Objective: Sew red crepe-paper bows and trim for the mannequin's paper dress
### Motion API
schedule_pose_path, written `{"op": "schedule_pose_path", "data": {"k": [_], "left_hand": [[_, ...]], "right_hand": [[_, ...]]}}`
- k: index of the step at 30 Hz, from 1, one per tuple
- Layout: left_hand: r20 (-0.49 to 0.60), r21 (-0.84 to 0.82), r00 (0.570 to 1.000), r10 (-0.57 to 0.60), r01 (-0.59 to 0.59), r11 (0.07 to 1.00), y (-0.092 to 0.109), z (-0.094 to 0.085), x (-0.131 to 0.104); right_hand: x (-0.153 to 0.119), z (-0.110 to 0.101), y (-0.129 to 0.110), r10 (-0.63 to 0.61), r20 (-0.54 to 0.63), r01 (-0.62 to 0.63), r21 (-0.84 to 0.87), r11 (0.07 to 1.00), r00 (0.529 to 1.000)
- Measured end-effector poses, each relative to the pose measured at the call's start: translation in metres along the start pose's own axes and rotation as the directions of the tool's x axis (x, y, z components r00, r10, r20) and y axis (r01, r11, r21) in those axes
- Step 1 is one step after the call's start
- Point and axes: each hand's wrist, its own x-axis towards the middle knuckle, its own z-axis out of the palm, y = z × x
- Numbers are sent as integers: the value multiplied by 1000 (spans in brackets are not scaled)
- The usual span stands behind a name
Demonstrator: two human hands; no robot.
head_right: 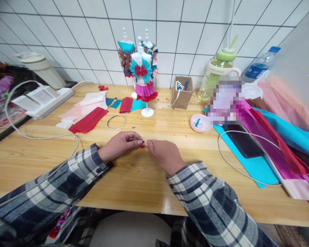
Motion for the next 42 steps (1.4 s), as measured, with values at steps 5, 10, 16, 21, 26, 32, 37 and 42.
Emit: {"op": "schedule_pose_path", "data": {"k": [5, 10, 16, 21, 26, 32, 37, 42], "left_hand": [[-23, -6, 1000, 2, -2, 1000, 1, -1, 1], [-26, -36, 1000, -4, 3, 999, 0, -2, -1], [-50, -90, 999, -17, 12, 996, -1, -4, -1], [-68, -136, 998, -12, 3, 991, -4, -5, 0], [-69, -164, 997, -35, 23, 986, -3, -5, 0], [-58, -106, 996, -66, 59, 993, 3, -4, -3], [25, -65, 998, -58, 59, 996, 2, -6, -2], [82, -69, 995, -61, 66, 995, 2, -9, -3]], "right_hand": [[0, 1, 1, -16, -5, 16, 80, 997, 1000], [0, 2, -2, -27, 1, 27, 147, 989, 1000], [3, 7, -1, -28, -31, 32, 163, 986, 999], [3, 6, 3, -1, -78, 20, 241, 970, 997], [6, 5, 14, 83, -171, 4, 457, 889, 982], [10, 6, 15, -21, -141, 120, 747, 654, 990], [10, 7, 8, -152, -59, 131, 841, 524, 987], [11, 9, 9, -117, -86, 140, 792, 594, 989]]}}
